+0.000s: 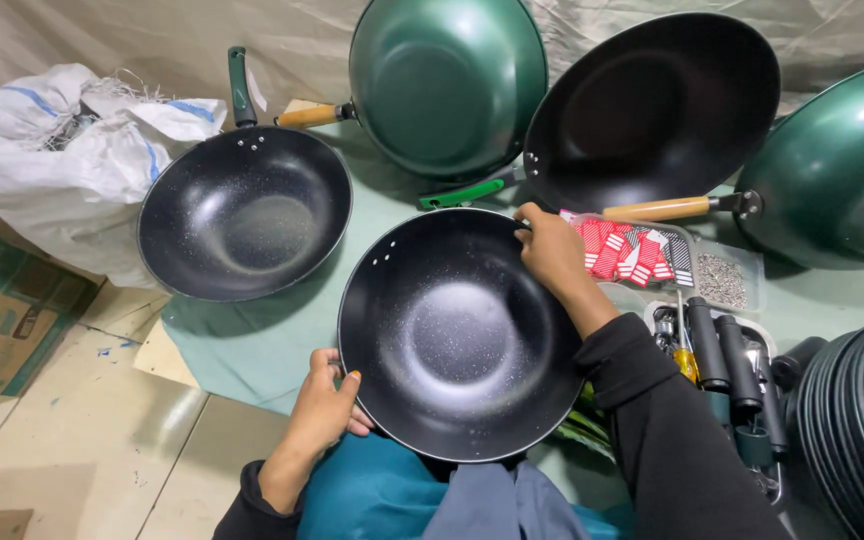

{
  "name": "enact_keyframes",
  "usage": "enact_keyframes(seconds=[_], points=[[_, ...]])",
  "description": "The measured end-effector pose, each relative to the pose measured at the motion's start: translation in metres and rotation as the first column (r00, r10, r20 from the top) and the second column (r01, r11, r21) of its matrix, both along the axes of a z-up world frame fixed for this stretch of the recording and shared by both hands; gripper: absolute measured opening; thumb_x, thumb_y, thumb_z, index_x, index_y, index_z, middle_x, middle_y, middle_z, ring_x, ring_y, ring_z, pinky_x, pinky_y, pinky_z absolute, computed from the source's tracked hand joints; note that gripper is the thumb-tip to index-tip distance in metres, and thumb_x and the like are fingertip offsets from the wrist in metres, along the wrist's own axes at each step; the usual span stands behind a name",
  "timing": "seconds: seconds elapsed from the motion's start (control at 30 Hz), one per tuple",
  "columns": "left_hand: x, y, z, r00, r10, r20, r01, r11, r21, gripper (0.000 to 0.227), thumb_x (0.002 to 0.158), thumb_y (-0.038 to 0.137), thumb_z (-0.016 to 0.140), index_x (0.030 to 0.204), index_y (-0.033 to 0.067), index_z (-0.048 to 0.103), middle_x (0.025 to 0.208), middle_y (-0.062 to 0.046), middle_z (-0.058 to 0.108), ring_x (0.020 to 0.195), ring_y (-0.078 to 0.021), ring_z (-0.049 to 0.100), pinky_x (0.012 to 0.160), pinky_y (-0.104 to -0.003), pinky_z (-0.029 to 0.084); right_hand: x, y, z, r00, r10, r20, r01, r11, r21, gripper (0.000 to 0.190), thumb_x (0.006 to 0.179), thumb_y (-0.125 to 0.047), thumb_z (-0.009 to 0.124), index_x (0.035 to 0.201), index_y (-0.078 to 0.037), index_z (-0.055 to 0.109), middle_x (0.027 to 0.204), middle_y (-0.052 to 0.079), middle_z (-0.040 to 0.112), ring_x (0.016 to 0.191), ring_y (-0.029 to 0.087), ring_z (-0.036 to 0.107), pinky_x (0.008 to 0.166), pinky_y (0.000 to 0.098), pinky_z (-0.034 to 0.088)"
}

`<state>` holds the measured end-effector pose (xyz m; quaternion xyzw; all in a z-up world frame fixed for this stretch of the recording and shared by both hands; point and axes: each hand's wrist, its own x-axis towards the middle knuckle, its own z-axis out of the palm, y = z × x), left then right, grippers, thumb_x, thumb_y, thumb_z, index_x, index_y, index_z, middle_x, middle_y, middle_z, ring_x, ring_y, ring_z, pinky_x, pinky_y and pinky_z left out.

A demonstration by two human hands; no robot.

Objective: Attaching a metal bracket to the rim of a wok using a screwdriver and screws.

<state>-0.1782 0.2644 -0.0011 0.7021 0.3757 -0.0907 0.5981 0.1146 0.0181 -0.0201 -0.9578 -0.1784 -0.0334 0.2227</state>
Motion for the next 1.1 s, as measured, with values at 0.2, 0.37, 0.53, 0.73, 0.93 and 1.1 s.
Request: enact_keyframes(seconds=[0.2,0.37,0.53,0.73,0.93,1.1], points=[[-0.008,0.004,-0.004,0.995,-0.027,-0.096,0.039,0.992,0.12,0.022,0.095,0.024,0.057,0.109,0.008,0.051,0.107,-0.01,0.072,0.056,-0.0251,0.076,0.054,-0.028,0.059,0.007,0.025,-0.012,0.997,0.072,-0.022,-0.071,0.997,0.024,0.023,0.09,-0.02,0.069,0.112,-0.025,0.065,0.107,0.011,0.073,0.103,0.038,0.066,0.074,0.0539,0.048],[-0.016,0.019,-0.041,0.975,-0.183,-0.13,0.217,0.912,0.347,0.032,0.095,0.037,0.058,0.077,0.013,0.046,0.065,-0.002,0.058,0.066,-0.0189,0.053,0.068,-0.035,0.041,0.022,0.052,-0.04,0.985,0.154,0.077,-0.154,0.988,-0.003,0.021,0.092,-0.02,0.069,0.112,-0.025,0.066,0.102,0.008,0.072,0.099,0.035,0.064,0.072,0.0526,0.049],[-0.017,0.013,-0.014,0.931,-0.259,-0.257,0.346,0.851,0.396,0.039,0.095,0.046,0.056,0.076,0.0121,0.053,0.073,-0.001,0.06,0.074,-0.0208,0.057,0.072,-0.036,0.043,0.032,0.078,-0.065,0.947,0.216,0.235,-0.225,0.974,0.01,0.02,0.088,-0.014,0.073,0.107,-0.019,0.068,0.095,0.009,0.074,0.087,0.037,0.061,0.07,0.0509,0.047],[-0.019,0.008,0.023,0.836,-0.344,-0.428,0.528,0.718,0.454,0.047,0.093,0.062,0.051,0.079,0.0181,0.062,0.081,0.0,0.073,0.084,-0.0244,0.067,0.077,-0.038,0.047,0.02,0.097,-0.061,0.929,0.192,0.316,-0.184,0.981,-0.056,0.023,0.086,-0.012,0.069,0.106,-0.021,0.064,0.093,0.008,0.068,0.088,0.037,0.062,0.075,0.0495,0.042],[-0.017,0.003,0.059,0.813,-0.254,-0.523,0.541,0.66,0.521,0.052,0.093,0.067,0.044,0.087,0.021,0.066,0.091,-0.006,0.079,0.096,-0.0342,0.071,0.081,-0.043,0.05,-0.005,0.049,-0.01,0.873,0.293,0.39,-0.289,0.955,-0.072,0.032,0.08,-0.014,0.077,0.111,-0.014,0.066,0.113,0.008,0.061,0.106,0.034,0.056,0.085,0.0481,0.043],[0.008,-0.021,0.074,0.898,-0.403,-0.178,0.42,0.658,0.625,0.029,0.096,0.047,0.054,0.087,0.0212,0.064,0.08,0.005,0.07,0.079,-0.0199,0.066,0.072,-0.039,0.047,-0.014,-0.042,0.043,0.833,0.332,0.442,-0.394,0.917,0.056,0.032,0.082,-0.005,0.077,0.112,-0.012,0.07,0.121,0.014,0.062,0.105,0.034,0.056,0.095,0.0456,0.045]])
